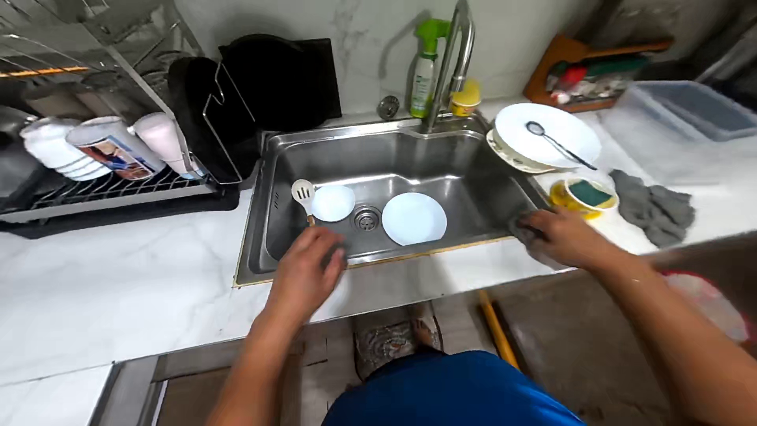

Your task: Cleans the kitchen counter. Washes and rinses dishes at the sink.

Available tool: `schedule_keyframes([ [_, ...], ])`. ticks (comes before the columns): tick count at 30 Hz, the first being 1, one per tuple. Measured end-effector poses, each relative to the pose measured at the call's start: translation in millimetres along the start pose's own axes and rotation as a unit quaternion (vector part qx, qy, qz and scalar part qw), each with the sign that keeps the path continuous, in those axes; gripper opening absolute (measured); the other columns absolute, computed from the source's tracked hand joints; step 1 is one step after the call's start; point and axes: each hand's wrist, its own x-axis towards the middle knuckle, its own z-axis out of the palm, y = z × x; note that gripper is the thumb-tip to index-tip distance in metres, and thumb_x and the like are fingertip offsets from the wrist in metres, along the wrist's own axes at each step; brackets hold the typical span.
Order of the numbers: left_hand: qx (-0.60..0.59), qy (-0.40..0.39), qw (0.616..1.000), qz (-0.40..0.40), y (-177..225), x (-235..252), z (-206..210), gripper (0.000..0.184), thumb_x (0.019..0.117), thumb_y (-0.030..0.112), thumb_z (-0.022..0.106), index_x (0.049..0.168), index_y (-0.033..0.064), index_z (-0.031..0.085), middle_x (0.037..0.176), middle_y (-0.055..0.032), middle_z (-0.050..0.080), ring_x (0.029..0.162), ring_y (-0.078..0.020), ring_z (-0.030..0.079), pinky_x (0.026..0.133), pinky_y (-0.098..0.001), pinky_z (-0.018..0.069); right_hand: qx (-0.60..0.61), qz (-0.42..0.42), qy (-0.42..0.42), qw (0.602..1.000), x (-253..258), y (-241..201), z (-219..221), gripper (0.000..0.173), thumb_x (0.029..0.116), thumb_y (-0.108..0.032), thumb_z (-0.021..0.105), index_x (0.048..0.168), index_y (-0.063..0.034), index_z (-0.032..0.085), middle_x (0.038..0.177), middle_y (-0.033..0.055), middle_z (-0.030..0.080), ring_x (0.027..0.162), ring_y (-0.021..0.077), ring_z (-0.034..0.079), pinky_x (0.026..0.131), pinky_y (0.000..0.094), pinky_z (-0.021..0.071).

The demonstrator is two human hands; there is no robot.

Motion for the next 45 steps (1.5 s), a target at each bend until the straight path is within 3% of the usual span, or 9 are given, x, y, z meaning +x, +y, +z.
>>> schedule_keyframes([
  [2,-0.012,-0.053,0.997,-0.048,5.5,53.3,26.5,0.021,0.0975,0.012,0.065,0.112,-0.0003,0.073,0.114,-0.0196,0.070,0.105,-0.0327,0.069,0.092,-0.0530,0.0564,-0.022,-0.002,-0.048,0.999,-6.2,7.6,-34.4,0.041,0.0851,-0.027,0.083,0.122,-0.0109,0.076,0.135,0.0185,0.066,0.135,0.0546,0.047,0.109,0.0828,0.0218],
  [5,-0.065,-0.150,0.977,-0.138,-16.6,125.7,99.2,0.022,0.1020,0.013,0.061,0.115,-0.0026,0.071,0.112,-0.0242,0.069,0.105,-0.0385,0.068,0.094,-0.0578,0.0530,0.012,-0.110,0.030,0.993,26.2,-8.7,-64.0,0.032,0.0919,-0.026,0.077,0.117,-0.0070,0.076,0.128,0.0214,0.068,0.127,0.0513,0.056,0.104,0.0748,0.0379],
  [11,-0.018,-0.322,0.847,-0.422,-6.8,167.3,243.8,0.056,0.0994,0.033,0.064,0.137,-0.0084,0.056,0.142,-0.0309,0.055,0.137,-0.0455,0.050,0.113,-0.0622,0.0395,0.194,0.012,0.028,0.981,244.2,-21.2,-47.6,0.047,0.1038,-0.016,0.060,0.148,-0.0036,0.052,0.141,0.0284,0.058,0.131,0.0472,0.056,0.109,0.0665,0.0419],
  [18,-0.049,-0.306,0.814,-0.492,-55.0,138.1,281.7,0.051,0.0986,0.032,0.068,0.131,-0.0067,0.062,0.134,-0.0274,0.061,0.128,-0.0402,0.058,0.108,-0.0556,0.0457,0.530,0.130,0.120,0.829,349.1,-20.7,-20.6,0.080,0.0925,-0.004,0.067,0.161,-0.0151,0.027,0.141,0.0254,0.056,0.110,0.0404,0.066,0.087,0.0575,0.0576],
  [23,-0.071,-0.375,0.812,-0.441,-59.9,143.9,292.1,0.057,0.0930,0.036,0.074,0.134,-0.0019,0.062,0.135,-0.0251,0.062,0.129,-0.0390,0.057,0.109,-0.0581,0.0446,0.383,0.028,0.160,0.909,342.6,21.1,10.3,0.069,0.0971,-0.006,0.064,0.159,-0.0056,0.032,0.150,0.0263,0.050,0.135,0.0372,0.055,0.112,0.0512,0.0466],
  [32,-0.350,-0.143,0.808,-0.452,30.6,155.6,162.0,0.056,0.0991,-0.008,0.054,0.153,-0.0047,0.040,0.150,-0.0280,0.049,0.140,-0.0385,0.048,0.116,-0.0496,0.0384,0.172,-0.013,0.185,0.967,265.3,-60.7,49.5,0.058,0.0901,-0.004,0.070,0.143,0.0101,0.050,0.149,0.0380,0.044,0.139,0.0546,0.043,0.114,0.0675,0.0359],
  [36,-0.425,-0.032,0.799,-0.424,-21.2,171.2,231.5,0.049,0.1035,0.009,0.059,0.150,-0.0003,0.047,0.148,-0.0272,0.051,0.137,-0.0378,0.052,0.114,-0.0520,0.0412,0.019,-0.079,0.074,0.994,262.7,-75.1,115.7,0.074,0.1000,-0.038,0.063,0.155,0.0050,0.038,0.164,0.0350,0.022,0.153,0.0517,0.020,0.121,0.0693,0.0159],
  [41,-0.415,0.057,0.797,-0.435,-27.3,180.7,243.9,0.042,0.1111,0.024,0.047,0.141,-0.0041,0.055,0.141,-0.0275,0.057,0.132,-0.0366,0.056,0.112,-0.0516,0.0423,0.034,-0.263,-0.094,0.960,248.2,-91.2,86.5,0.062,0.1088,-0.038,0.043,0.160,-0.0038,0.034,0.167,0.0254,0.025,0.157,0.0423,0.018,0.125,0.0651,0.0110],
  [45,-0.458,0.089,0.779,-0.419,-17.8,189.1,238.0,0.042,0.1113,0.024,0.046,0.142,-0.0038,0.054,0.139,-0.0265,0.058,0.129,-0.0332,0.057,0.111,-0.0489,0.0441,0.012,-0.142,0.102,0.984,258.0,-84.0,73.0,0.090,0.0990,-0.060,0.049,0.159,0.0047,0.031,0.166,0.0333,0.019,0.156,0.0491,0.013,0.125,0.0672,0.0064],
])
